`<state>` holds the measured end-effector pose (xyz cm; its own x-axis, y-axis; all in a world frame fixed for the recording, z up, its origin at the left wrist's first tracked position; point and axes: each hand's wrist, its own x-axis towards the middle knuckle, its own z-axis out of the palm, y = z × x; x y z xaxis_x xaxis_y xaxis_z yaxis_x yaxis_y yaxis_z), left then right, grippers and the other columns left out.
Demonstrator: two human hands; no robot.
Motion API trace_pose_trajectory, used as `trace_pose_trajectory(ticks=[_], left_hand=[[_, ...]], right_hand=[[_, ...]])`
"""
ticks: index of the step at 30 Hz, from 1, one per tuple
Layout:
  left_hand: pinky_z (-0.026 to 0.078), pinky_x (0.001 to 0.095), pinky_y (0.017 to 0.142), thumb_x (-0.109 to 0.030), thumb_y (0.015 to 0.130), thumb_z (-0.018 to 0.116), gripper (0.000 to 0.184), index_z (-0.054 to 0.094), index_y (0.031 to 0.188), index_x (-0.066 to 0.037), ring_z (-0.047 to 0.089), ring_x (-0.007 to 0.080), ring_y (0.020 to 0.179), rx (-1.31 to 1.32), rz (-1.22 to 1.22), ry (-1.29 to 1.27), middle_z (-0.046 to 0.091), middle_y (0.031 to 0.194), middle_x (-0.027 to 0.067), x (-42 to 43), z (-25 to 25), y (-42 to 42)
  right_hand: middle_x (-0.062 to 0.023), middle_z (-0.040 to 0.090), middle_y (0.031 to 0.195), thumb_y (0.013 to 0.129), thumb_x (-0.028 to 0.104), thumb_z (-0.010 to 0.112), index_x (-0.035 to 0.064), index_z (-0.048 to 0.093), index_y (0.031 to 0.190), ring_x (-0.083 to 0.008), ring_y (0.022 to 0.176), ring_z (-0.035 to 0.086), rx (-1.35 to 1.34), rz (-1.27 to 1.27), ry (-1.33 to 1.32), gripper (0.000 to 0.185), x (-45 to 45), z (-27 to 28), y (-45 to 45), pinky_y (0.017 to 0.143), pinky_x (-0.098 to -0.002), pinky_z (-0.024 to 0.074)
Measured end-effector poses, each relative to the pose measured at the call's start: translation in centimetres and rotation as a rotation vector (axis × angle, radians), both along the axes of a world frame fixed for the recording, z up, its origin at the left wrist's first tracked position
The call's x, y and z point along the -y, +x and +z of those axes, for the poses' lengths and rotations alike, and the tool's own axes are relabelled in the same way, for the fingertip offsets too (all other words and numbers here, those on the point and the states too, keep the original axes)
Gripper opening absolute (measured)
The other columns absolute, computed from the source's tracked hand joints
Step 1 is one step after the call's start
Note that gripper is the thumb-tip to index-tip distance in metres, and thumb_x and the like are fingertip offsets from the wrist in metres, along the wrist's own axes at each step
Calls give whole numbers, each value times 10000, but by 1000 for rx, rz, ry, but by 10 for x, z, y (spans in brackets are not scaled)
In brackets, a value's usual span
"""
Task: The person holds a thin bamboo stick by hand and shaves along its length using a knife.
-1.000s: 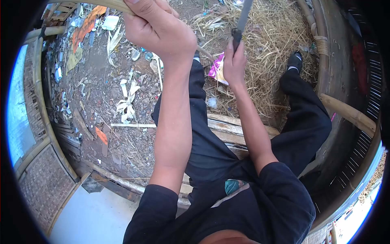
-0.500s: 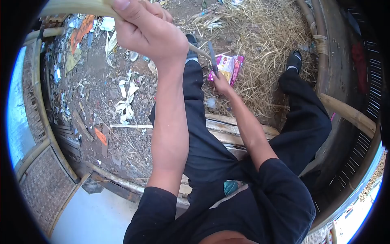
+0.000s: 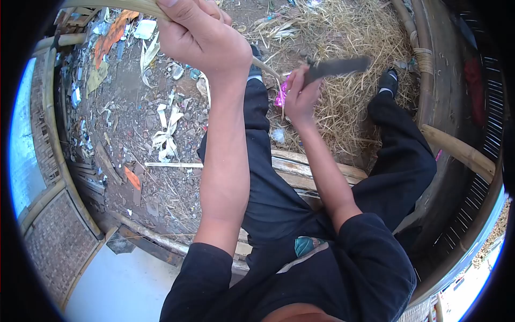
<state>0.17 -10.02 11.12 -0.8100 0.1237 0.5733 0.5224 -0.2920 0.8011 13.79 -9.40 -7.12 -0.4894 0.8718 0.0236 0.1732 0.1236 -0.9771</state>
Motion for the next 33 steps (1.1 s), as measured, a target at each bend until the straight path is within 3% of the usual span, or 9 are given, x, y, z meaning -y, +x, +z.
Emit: trace_pose_trajectory(ticks=[3, 6, 13, 15, 19, 21, 24, 27, 33], left_hand=[[190, 245, 349, -535, 992, 334, 590, 190, 572, -147, 210, 66, 363, -48, 8, -2, 218, 445, -34, 0, -2, -2], [201, 246, 348, -534, 996, 321, 593, 201, 567, -143, 216, 68, 360, 15, -14, -36, 224, 445, -31, 4, -1, -2], [202, 248, 345, -524, 1000, 321, 591, 210, 568, -136, 217, 71, 359, 28, 11, 2, 223, 446, -25, 3, -2, 2], [199, 248, 340, -514, 1001, 334, 582, 219, 576, -133, 217, 68, 359, -21, -32, 2, 220, 451, -28, 2, -2, 5], [189, 247, 337, -511, 1000, 343, 583, 220, 574, -133, 215, 64, 361, -36, -67, 25, 212, 456, -34, 2, -1, 6], [173, 244, 339, -510, 998, 353, 582, 219, 574, -134, 209, 60, 364, -11, -51, 34, 200, 461, -39, 4, -2, 4], [163, 244, 342, -519, 996, 349, 581, 218, 578, -137, 203, 57, 368, 42, -58, 37, 198, 463, -39, 6, 0, 3], [160, 246, 342, -523, 996, 343, 581, 207, 580, -139, 202, 55, 370, 15, -72, 30, 195, 464, -39, 10, -1, 2], [162, 245, 346, -532, 993, 341, 597, 200, 564, -140, 209, 55, 371, 14, -71, 36, 198, 462, -39, 10, 1, 5]], right_hand=[[-287, 634, 901, 972, 258, 439, -65, 458, 1106, -453, 845, 620, 832, 344, -37, 350, 24, -106, 25, 735, -536, 457], [-315, 630, 917, 952, 309, 461, -92, 482, 1060, -471, 920, 612, 956, 344, -125, 417, 40, -155, 41, 794, -557, 446], [-114, 598, 708, 933, 385, 552, -4, 558, 936, -235, 560, 582, 685, 328, -567, 390, 23, -156, 49, 546, -370, 471], [16, 402, 590, 982, 354, 492, 62, 526, 913, -76, 430, 364, 7, 319, -1631, 302, 8, -136, 47, 418, -263, 350], [57, 300, 572, 1022, 305, 405, 77, 477, 908, -52, 421, 273, -717, 287, -2164, 265, -10, -125, 57, 398, -214, 256], [54, 314, 583, 1027, 288, 396, 69, 466, 929, -50, 421, 268, -848, 307, -2165, 250, -18, -113, 58, 394, -210, 256], [36, 374, 592, 1009, 251, 429, 105, 430, 1000, -53, 406, 294, -43, 120, -1324, 146, -25, -90, 51, 362, -222, 229], [32, 392, 597, 991, 214, 467, 114, 411, 1014, -53, 398, 312, 58, 141, -835, 117, -26, -77, 48, 348, -234, 232], [11, 437, 599, 994, 246, 479, 91, 420, 995, -62, 393, 370, -9, 94, -837, 166, -31, -59, 47, 342, -236, 262]])
